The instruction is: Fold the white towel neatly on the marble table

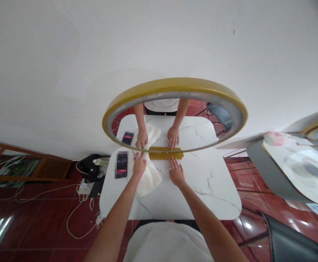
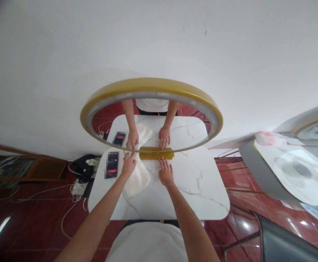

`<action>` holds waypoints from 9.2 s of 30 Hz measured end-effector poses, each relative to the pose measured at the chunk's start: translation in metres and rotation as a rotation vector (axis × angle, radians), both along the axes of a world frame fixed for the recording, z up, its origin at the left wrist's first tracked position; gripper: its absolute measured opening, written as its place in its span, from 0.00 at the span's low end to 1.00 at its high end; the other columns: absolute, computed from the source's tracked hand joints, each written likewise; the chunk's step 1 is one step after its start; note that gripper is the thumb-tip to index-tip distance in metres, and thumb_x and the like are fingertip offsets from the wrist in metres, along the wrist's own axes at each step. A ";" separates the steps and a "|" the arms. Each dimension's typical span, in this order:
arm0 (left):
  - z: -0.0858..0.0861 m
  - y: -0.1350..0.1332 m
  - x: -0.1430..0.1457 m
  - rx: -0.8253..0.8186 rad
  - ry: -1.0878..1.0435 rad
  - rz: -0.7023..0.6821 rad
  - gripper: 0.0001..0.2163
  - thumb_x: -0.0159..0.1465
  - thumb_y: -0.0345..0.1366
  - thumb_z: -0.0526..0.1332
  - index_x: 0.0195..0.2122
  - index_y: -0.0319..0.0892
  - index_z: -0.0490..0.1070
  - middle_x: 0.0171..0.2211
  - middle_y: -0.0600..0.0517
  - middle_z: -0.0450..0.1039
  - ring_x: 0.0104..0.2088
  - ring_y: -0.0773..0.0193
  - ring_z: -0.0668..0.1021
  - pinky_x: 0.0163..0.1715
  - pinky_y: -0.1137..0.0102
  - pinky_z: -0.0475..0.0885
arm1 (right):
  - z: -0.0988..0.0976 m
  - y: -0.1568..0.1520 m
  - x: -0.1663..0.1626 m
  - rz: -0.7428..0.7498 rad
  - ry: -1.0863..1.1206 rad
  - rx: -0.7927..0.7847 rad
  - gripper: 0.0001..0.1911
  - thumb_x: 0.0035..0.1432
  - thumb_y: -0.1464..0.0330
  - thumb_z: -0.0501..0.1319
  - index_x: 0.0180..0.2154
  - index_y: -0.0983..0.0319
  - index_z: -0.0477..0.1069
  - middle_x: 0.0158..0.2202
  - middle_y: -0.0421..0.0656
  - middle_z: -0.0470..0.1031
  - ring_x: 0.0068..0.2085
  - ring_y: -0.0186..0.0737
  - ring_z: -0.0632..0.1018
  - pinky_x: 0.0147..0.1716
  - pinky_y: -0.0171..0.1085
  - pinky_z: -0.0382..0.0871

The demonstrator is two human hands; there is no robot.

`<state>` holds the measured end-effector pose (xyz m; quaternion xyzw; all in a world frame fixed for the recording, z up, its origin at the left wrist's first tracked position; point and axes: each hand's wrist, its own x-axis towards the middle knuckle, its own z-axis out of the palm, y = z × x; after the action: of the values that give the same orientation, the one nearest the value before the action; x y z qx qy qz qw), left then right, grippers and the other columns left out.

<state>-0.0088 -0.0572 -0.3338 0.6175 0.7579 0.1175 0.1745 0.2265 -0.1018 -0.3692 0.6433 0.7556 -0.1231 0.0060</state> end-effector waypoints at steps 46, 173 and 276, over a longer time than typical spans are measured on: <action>-0.011 -0.011 0.032 0.112 -0.087 -0.078 0.24 0.61 0.30 0.52 0.60 0.44 0.59 0.61 0.43 0.52 0.60 0.50 0.60 0.58 0.59 0.59 | -0.001 0.000 0.000 -0.013 0.032 -0.006 0.39 0.56 0.74 0.45 0.66 0.55 0.31 0.68 0.34 0.36 0.67 0.36 0.40 0.62 0.49 0.49; -0.059 -0.047 0.051 0.230 -0.025 -0.302 0.34 0.56 0.26 0.51 0.66 0.40 0.45 0.65 0.49 0.50 0.65 0.58 0.53 0.63 0.59 0.53 | 0.006 0.004 -0.039 0.164 0.186 0.132 0.27 0.64 0.62 0.50 0.63 0.51 0.50 0.64 0.36 0.55 0.66 0.45 0.49 0.60 0.47 0.45; -0.070 -0.047 0.047 0.279 -0.009 0.143 0.27 0.60 0.28 0.49 0.62 0.32 0.52 0.59 0.41 0.61 0.60 0.55 0.61 0.60 0.58 0.56 | 0.026 0.023 -0.037 0.234 0.042 0.092 0.35 0.57 0.70 0.53 0.64 0.52 0.48 0.65 0.36 0.54 0.54 0.50 0.63 0.49 0.45 0.60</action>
<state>0.0380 -0.1039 -0.4040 0.5795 0.7756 0.2367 0.0815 0.1893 -0.0793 -0.3435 0.5476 0.8303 -0.1002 -0.0252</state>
